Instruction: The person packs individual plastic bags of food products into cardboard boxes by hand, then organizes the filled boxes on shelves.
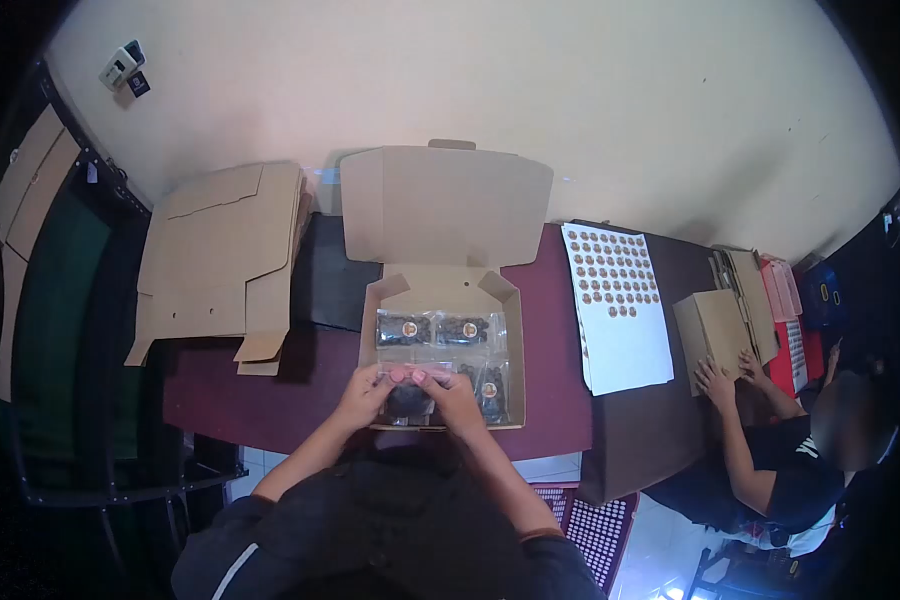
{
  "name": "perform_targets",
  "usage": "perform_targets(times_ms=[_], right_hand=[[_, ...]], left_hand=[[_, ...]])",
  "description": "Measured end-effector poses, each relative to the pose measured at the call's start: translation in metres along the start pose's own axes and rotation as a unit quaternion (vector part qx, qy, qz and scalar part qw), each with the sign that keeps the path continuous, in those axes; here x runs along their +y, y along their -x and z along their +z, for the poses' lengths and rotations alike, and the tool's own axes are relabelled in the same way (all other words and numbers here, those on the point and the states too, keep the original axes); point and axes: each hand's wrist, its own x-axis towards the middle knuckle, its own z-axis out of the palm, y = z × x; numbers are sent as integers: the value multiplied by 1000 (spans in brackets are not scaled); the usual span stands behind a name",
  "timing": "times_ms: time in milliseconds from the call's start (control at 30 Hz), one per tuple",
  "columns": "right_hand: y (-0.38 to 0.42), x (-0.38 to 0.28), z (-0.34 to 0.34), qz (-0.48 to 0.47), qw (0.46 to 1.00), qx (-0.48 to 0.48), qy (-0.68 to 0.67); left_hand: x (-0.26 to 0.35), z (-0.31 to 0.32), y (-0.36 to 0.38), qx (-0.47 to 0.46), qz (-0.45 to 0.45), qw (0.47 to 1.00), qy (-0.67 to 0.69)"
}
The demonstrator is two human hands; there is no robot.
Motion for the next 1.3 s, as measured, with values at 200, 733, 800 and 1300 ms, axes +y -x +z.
perform_targets(times_ms=[200,733,800,1300], right_hand=[[2,-11,-20,-2,993,-111,49],[16,-78,6,-285,928,-38,237],[16,-72,0,-305,918,-10,253],[30,-63,10,-215,947,-63,230]], left_hand=[[15,-9,2,-60,-14,998,-24],[92,-14,7,123,292,855,-410],[93,-14,9,122,286,857,-410],[75,-18,4,-34,215,917,-335]])
